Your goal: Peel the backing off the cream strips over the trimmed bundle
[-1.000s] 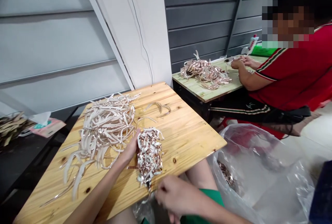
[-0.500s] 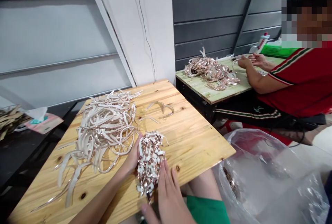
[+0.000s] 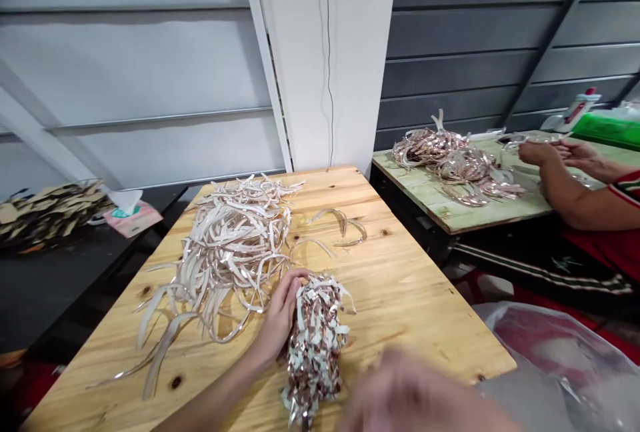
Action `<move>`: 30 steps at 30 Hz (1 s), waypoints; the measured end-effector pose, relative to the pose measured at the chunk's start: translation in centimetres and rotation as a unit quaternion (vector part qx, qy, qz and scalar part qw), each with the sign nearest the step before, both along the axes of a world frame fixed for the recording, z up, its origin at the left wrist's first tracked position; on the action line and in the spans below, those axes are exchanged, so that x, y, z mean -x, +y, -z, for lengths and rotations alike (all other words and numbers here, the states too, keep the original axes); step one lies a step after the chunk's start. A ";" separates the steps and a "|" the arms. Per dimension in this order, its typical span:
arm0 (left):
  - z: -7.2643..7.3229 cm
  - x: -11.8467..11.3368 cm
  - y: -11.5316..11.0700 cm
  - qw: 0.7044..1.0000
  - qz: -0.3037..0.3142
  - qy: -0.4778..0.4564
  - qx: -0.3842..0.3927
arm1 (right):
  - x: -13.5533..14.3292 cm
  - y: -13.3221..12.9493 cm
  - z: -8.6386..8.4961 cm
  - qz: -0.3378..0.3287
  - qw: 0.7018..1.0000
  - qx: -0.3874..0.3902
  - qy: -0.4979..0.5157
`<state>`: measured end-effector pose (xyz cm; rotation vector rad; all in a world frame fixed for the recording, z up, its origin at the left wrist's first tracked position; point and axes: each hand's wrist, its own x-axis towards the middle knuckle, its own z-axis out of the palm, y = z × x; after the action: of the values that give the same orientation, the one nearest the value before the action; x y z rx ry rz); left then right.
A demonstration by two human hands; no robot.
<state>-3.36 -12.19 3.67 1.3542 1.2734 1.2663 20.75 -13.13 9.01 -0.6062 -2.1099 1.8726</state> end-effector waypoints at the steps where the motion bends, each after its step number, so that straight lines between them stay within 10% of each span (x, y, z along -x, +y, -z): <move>1: 0.1 0.2 0.2 1.000 -0.004 -0.025 0.004 | 0.6 2.4 -0.3 0.034 0.999 -0.012 0.002; 5: 0.9 0.8 1.0 0.993 -0.049 -0.106 0.022 | 5.0 11.2 0.6 0.357 0.906 -0.167 -0.153; 7: 1.2 1.0 1.2 0.992 -0.064 -0.104 0.026 | 7.3 13.5 2.2 0.370 0.836 -0.288 -0.285; 10: 1.2 0.9 1.3 0.997 -0.035 -0.064 0.029 | 8.8 14.0 4.8 0.375 0.818 -0.314 -0.302; 20: 1.0 -1.0 6.9 0.997 0.046 0.027 0.048 | 5.1 15.0 5.7 0.501 0.856 -0.120 0.048; 26: 0.7 -3.2 12.3 0.991 -0.103 0.070 -0.045 | 6.3 13.8 5.3 0.320 0.946 0.056 -0.004; 30: 1.6 -3.3 13.6 0.983 -0.145 0.099 -0.048 | 5.0 14.1 4.6 0.438 0.893 -0.098 -0.044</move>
<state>-0.05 1.43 2.08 1.4286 1.6104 1.4333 15.78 0.99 4.43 -1.3228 -1.5919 1.1179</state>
